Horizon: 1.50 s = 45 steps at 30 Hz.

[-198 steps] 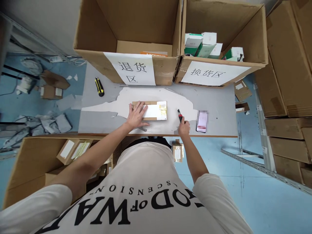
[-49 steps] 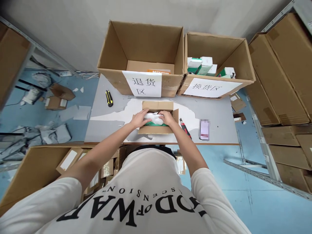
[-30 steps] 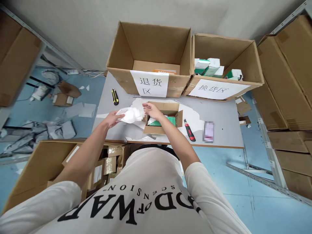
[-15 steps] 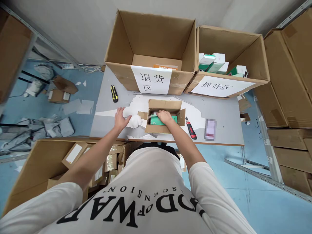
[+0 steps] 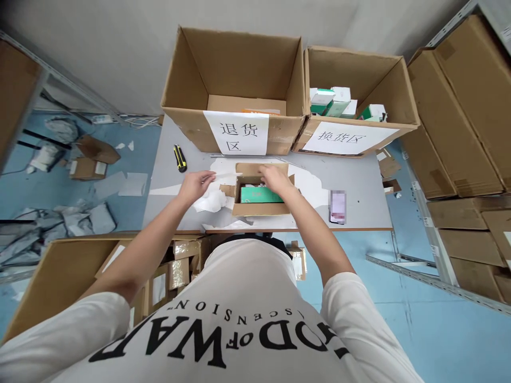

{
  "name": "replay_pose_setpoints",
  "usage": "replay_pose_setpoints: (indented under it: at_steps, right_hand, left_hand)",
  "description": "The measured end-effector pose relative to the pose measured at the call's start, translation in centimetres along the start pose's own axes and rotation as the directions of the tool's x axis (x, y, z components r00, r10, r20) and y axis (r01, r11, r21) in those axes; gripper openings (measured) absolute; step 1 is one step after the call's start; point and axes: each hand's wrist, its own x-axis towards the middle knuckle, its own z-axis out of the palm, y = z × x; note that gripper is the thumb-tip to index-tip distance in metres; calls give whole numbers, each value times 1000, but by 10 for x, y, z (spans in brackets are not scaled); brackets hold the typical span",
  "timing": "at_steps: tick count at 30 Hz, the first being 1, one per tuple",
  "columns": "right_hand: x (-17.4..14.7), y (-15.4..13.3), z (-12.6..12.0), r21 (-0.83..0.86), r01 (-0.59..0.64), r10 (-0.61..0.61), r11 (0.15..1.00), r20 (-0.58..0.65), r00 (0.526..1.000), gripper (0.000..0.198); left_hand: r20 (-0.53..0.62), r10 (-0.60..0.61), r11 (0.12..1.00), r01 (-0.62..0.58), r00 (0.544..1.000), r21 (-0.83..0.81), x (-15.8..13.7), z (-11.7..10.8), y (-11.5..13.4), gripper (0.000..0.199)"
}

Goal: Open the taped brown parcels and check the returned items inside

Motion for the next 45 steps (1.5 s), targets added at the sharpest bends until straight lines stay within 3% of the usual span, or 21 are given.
replay_pose_setpoints:
  at_steps: [2,4,6,8,10,12,13,15,17,18,22,26,30,33,37,41,45]
  right_hand:
    - [-2,10,13,7,24,-24,1000,70,997,40]
    - [1,8,31,28,116,-119,993,178,977,49]
    - [10,-5,51,53,183,-190,982,278,941,56]
    - [21,-20,68,43,195,-197,980,368,908,56]
    - [31,-31,79,-4,199,-176,980,452,874,54]
    - [38,-37,84,-68,208,-147,976,504,851,57]
    - [41,-38,85,-92,212,-136,973,512,848,62]
    - [44,-38,85,-125,207,-119,970,497,860,71]
    - [45,-38,84,-148,187,-99,971,462,881,70]
    - [45,-38,84,-151,175,-91,973,445,891,67]
    - [43,-32,79,-86,178,-134,980,373,918,56]
    - [32,-9,62,36,283,-284,958,204,937,48]
    - [11,21,34,158,328,-316,931,-100,944,40]
    - [-6,34,9,208,313,-224,927,-362,905,39]
    - [-33,39,-30,243,286,-85,927,-606,791,38]
    - [-73,37,-54,293,300,-12,908,-695,718,42]
    - [-111,29,-38,322,337,-38,884,-670,741,44]
  left_hand:
    - [-16,-187,982,187,982,-4,-5,2,-35,33]
    - [19,-380,925,381,925,-10,-11,12,-63,34]
    - [20,-461,888,461,887,5,-18,26,-76,42]
    - [-35,-464,885,465,885,9,-27,37,-72,55]
    - [-79,-348,937,348,934,-14,-36,43,-56,60]
    - [-3,-56,998,56,998,-37,-46,44,-34,62]
    - [97,115,993,-111,989,-40,-50,43,-25,66]
    - [306,333,940,-341,892,-27,-55,44,-10,75]
    - [437,369,907,-420,820,23,-55,49,-4,74]
    - [459,356,904,-424,814,52,-53,54,-4,66]
    - [399,363,904,-421,842,67,-42,72,-7,29]
    - [370,423,867,-488,827,99,-33,79,-7,32]
    - [297,457,821,-526,838,222,-20,78,-7,34]
    - [264,463,806,-526,846,271,-2,81,-8,34]
    - [246,426,827,-485,871,285,28,87,-5,36]
    - [216,353,864,-406,910,297,51,93,1,37]
    - [209,268,897,-322,941,302,57,94,8,44]
